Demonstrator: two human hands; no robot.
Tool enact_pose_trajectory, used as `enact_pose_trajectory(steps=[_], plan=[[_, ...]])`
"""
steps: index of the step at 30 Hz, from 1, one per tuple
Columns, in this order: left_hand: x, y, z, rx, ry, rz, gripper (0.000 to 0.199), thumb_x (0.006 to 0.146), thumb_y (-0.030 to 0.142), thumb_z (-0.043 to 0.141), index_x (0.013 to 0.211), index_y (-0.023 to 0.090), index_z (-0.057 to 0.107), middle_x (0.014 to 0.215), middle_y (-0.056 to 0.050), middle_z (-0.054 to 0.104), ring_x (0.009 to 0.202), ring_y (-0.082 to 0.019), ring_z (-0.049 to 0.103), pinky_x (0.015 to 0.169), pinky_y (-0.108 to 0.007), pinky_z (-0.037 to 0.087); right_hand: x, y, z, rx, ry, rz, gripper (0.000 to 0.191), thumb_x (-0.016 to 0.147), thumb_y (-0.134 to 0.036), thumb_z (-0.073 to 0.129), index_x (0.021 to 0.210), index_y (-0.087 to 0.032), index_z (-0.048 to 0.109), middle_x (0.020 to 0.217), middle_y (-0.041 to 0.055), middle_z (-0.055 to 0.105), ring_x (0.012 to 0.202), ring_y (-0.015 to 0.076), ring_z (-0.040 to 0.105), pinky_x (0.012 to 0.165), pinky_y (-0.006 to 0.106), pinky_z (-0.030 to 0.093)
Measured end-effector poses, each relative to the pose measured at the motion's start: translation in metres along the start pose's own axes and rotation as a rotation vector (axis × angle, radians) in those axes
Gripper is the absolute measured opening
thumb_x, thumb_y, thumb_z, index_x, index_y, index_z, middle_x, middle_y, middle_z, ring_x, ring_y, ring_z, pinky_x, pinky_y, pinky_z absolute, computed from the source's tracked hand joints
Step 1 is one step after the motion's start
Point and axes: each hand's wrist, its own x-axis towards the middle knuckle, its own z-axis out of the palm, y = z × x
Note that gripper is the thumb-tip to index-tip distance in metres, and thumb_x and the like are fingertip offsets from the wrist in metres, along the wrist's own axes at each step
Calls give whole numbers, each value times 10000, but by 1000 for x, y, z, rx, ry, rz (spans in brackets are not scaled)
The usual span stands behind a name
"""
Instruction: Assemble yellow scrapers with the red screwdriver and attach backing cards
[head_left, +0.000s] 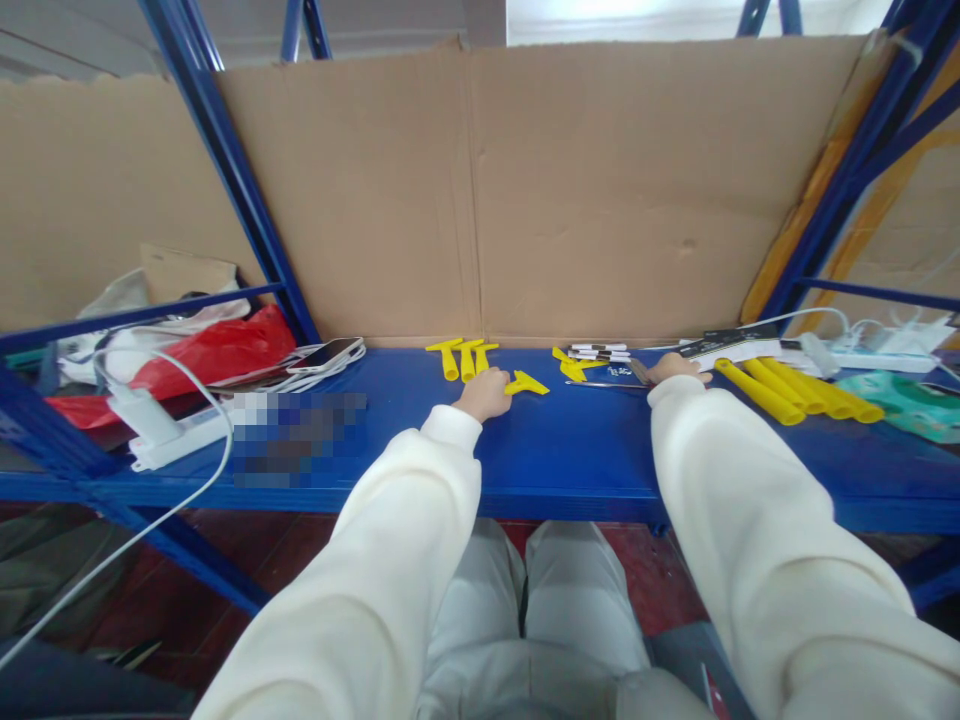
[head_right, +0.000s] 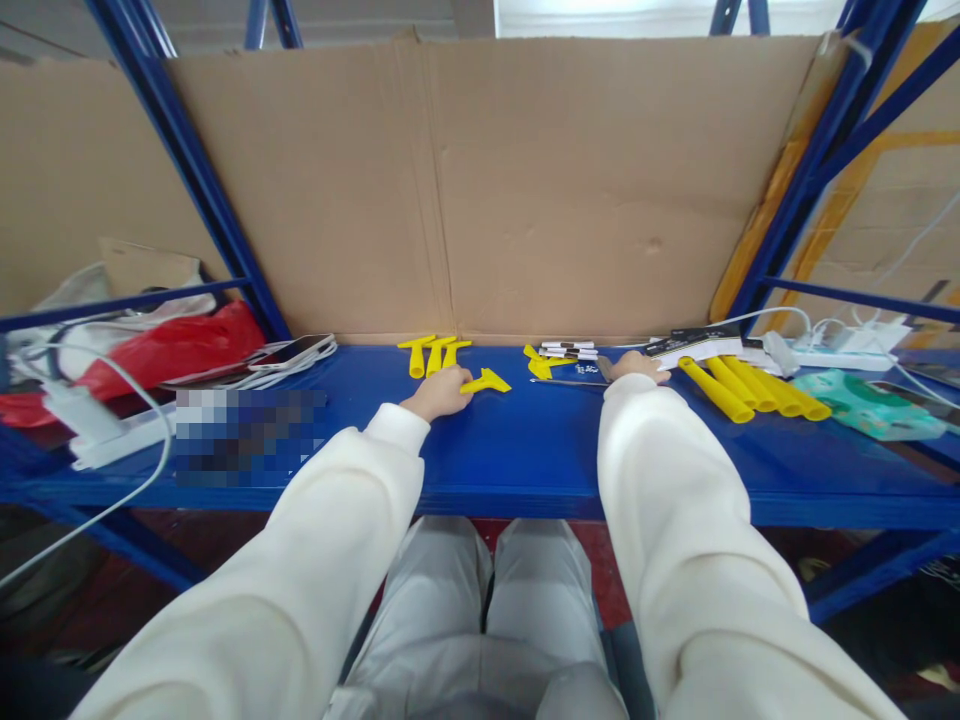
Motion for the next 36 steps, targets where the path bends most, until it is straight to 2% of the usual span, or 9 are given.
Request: enact_pose_trajectory(steps=[4, 12, 18, 20, 26, 29, 31, 36], plan=[[2, -2, 3, -30, 24, 26, 295, 858, 177, 570, 1121, 166, 701, 1180, -124, 684, 1122, -266, 641, 958, -342, 493, -2, 0, -1, 37, 38, 2, 455, 648, -536, 751, 910, -172, 680, 1080, 236, 667, 1151, 425, 529, 921, 634, 391], [5, -4, 6, -37, 42, 51, 295, 882, 210, 548, 1131, 175, 701, 1177, -124, 689, 1137, -257, 634, 975, -342, 490, -13, -4, -15, -24, -107, 50, 446, 731, -499, 711, 1019, -160, 678, 1200, 245, 630, 1227, 417, 495, 989, 609, 358], [6, -4, 6, -59, 44, 48, 282, 884, 204, 559, 1125, 170, 703, 1173, -125, 692, 1126, -256, 644, 977, -336, 486, -3, 1, -3, 86, 11, 40, 502, 607, -560, 780, 920, -179, 684, 1099, 219, 668, 1175, 422, 521, 969, 637, 361], [6, -4, 6, -59, 41, 45, 283, 885, 197, 558, 1125, 169, 705, 1170, -125, 692, 1119, -257, 647, 973, -330, 485, -1, 1, -1, 85, 9, 51, 501, 580, -565, 796, 888, -186, 679, 1067, 212, 669, 1160, 420, 530, 960, 637, 368], [5, -3, 5, -42, 23, 60, 312, 901, 197, 530, 1162, 137, 692, 1202, -139, 679, 1133, -258, 639, 971, -320, 481, -1, -1, -5, 24, -31, 72, 404, 615, -474, 793, 869, -186, 666, 1051, 212, 666, 1156, 424, 548, 944, 656, 367], [5, -3, 5, -48, 26, 62, 311, 902, 197, 529, 1160, 136, 692, 1203, -136, 681, 1134, -254, 637, 978, -316, 476, -4, -3, -9, -9, -57, 69, 336, 584, -325, 817, 841, -183, 654, 1056, 196, 677, 1124, 410, 573, 940, 640, 372], [5, -3, 5, -53, 28, 60, 304, 899, 196, 534, 1153, 148, 695, 1198, -127, 684, 1134, -248, 637, 981, -312, 474, -6, -4, -12, -20, -76, 72, 284, 611, -287, 800, 823, -173, 649, 1071, 203, 674, 1134, 402, 573, 951, 616, 372], [6, -4, 6, -54, 31, 56, 308, 887, 190, 554, 1159, 140, 689, 1193, -132, 684, 1137, -250, 637, 982, -305, 473, -12, -7, -18, -2, -78, 51, 280, 711, -399, 742, 840, -166, 656, 1042, 217, 673, 1135, 402, 578, 957, 613, 374]])
